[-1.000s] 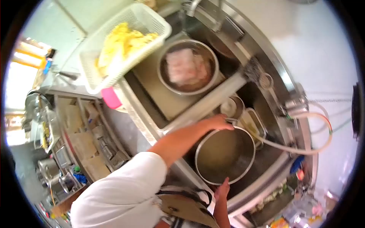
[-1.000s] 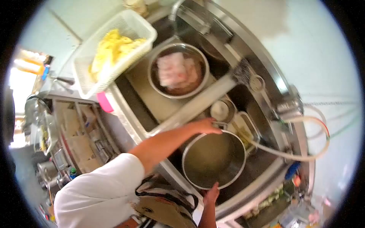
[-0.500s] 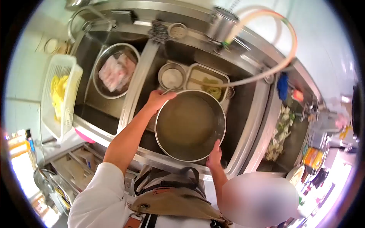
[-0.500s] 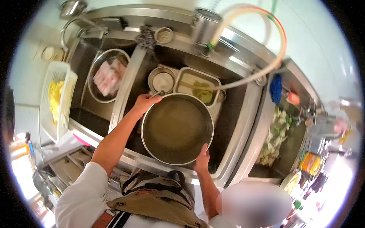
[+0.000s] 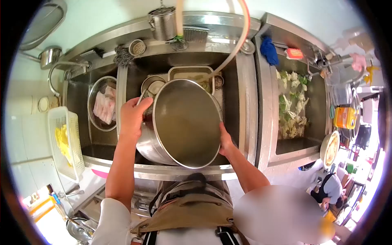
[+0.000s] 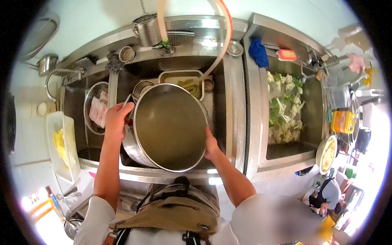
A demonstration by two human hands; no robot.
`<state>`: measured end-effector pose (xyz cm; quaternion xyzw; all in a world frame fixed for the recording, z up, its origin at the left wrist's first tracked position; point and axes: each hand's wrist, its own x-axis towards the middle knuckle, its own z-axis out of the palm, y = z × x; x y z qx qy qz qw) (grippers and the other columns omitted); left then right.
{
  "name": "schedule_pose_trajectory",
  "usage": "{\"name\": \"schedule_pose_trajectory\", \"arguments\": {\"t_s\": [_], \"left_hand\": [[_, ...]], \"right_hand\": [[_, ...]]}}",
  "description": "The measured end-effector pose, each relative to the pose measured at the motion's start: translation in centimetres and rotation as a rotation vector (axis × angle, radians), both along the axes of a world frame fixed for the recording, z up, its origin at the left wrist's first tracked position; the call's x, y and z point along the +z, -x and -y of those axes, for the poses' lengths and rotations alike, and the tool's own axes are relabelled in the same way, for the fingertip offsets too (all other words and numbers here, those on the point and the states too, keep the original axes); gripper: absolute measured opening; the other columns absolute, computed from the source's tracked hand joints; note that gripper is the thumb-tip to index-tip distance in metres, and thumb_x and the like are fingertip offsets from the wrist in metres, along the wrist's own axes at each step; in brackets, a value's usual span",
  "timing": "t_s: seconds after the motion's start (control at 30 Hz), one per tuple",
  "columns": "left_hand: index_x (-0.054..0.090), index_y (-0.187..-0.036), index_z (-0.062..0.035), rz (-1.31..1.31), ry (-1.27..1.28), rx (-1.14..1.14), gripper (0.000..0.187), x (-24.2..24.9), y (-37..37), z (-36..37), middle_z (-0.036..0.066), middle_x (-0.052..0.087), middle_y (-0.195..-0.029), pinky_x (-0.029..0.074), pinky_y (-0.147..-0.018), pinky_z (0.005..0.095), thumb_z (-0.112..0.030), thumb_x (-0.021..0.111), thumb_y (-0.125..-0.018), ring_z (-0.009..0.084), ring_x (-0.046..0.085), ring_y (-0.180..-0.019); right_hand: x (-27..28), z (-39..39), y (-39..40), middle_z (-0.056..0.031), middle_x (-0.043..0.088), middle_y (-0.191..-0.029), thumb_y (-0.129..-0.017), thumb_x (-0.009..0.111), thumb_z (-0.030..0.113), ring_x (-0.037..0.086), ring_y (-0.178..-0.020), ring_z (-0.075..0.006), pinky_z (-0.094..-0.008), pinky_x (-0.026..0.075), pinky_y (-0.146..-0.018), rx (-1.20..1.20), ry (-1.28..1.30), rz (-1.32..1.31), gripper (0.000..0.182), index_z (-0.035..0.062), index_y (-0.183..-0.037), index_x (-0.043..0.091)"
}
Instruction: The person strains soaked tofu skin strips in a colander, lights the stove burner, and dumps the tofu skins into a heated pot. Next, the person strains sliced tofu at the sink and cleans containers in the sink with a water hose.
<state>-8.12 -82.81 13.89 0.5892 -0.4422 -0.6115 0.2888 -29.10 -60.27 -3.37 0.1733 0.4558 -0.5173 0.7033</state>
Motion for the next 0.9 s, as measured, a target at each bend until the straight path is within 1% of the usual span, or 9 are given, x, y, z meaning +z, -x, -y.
{"name": "schedule_pose_trajectory", "arguments": {"t_s": [0.1,0.3,0.43,0.47,0.57,0.6,0.67,0.8,0.9], "left_hand": [[0.067,-0.093,0.0011,0.027,0.054,0.05,0.029,1.3,0.3,-0.1,-0.003,0.052,-0.07,0.033,-0.055,0.0235,-0.023,0.071,-0.077,0.0075,0.042,-0.061],[0.062,-0.077,-0.0072,-0.039,0.03,0.084,0.018,3.7,2.0,0.0,-0.005,0.042,-0.063,0.031,-0.054,0.0237,-0.024,0.069,-0.077,0.0065,0.037,-0.059],[0.059,-0.08,-0.0072,-0.019,0.052,0.085,0.02,5.4,3.3,-0.3,-0.004,0.043,-0.067,0.03,-0.055,0.0227,-0.025,0.067,-0.077,0.0062,0.036,-0.061],[0.06,-0.095,-0.0028,-0.026,0.051,0.072,0.029,5.5,3.1,-0.1,-0.003,0.043,-0.07,0.031,-0.056,0.0222,-0.024,0.067,-0.076,0.006,0.036,-0.062],[0.057,-0.11,0.0027,0.012,0.101,0.101,0.044,6.3,3.6,-0.1,-0.003,0.043,-0.071,0.031,-0.056,0.022,-0.023,0.068,-0.076,0.006,0.037,-0.062],[0.051,-0.121,0.006,0.009,0.088,0.102,0.056,6.5,3.6,0.0,-0.003,0.044,-0.072,0.032,-0.057,0.0219,-0.022,0.068,-0.076,0.0062,0.037,-0.063],[0.052,-0.12,0.0059,0.021,0.104,0.086,0.055,6.6,3.4,0.0,-0.003,0.044,-0.072,0.032,-0.057,0.0218,-0.022,0.068,-0.076,0.0062,0.037,-0.063],[0.053,-0.119,0.0039,0.056,0.125,0.045,0.053,6.7,3.6,0.2,-0.003,0.046,-0.073,0.032,-0.057,0.0216,-0.023,0.069,-0.076,0.0053,0.038,-0.064],[0.054,-0.118,0.0017,0.201,0.153,-0.069,0.051,7.0,4.4,0.4,-0.002,0.048,-0.073,0.033,-0.054,0.0225,-0.023,0.071,-0.076,0.0042,0.041,-0.064]], "right_hand": [[-0.9,1.0,0.2,-0.0144,0.03,-0.148,-0.09,0.037,0.064,0.034,-0.133,-0.0316,-0.0484,0.031,-0.107,0.07,-0.023,0.016,0.079,0.0073,-0.144,0.028],[-1.0,2.2,0.2,-0.0145,0.038,-0.143,-0.09,0.031,0.067,0.041,-0.128,-0.0302,-0.0484,0.037,-0.104,0.154,0.127,0.148,0.077,0.0093,-0.141,0.034],[-2.2,2.4,-0.4,-0.0147,0.025,-0.15,-0.089,0.031,0.069,0.028,-0.136,-0.0327,-0.0513,0.024,-0.11,0.143,0.229,0.39,0.082,0.0092,-0.145,0.026],[-4.0,2.3,-1.0,-0.0149,0.024,-0.15,-0.089,0.031,0.069,0.026,-0.137,-0.0331,-0.0517,0.023,-0.111,0.13,0.245,0.444,0.083,0.0089,-0.145,0.026],[-3.6,2.6,-2.2,-0.0155,0.023,-0.151,-0.088,0.031,0.069,0.025,-0.137,-0.0333,-0.0509,0.022,-0.111,0.14,0.201,0.45,0.084,0.0072,-0.145,0.026],[-3.2,2.8,-2.4,-0.0156,0.023,-0.151,-0.088,0.031,0.069,0.025,-0.137,-0.0332,-0.0503,0.022,-0.111,0.152,0.172,0.425,0.084,0.0065,-0.145,0.026],[-5.1,2.7,-3.0,-0.0161,0.025,-0.15,-0.089,0.032,0.068,0.027,-0.136,-0.033,-0.0491,0.023,-0.111,0.168,0.144,0.437,0.083,0.0056,-0.144,0.028],[-2.8,3.7,-3.5,-0.0171,0.034,-0.146,-0.091,0.035,0.064,0.035,-0.132,-0.0326,-0.0468,0.027,-0.11,0.213,0.037,0.448,0.078,0.0039,-0.141,0.033],[-5.5,3.8,-5.6,-0.0167,0.043,-0.14,-0.092,0.034,0.062,0.041,-0.128,-0.0329,-0.0471,0.032,-0.107,0.153,0.113,0.565,0.074,0.0033,-0.137,0.04]]}}
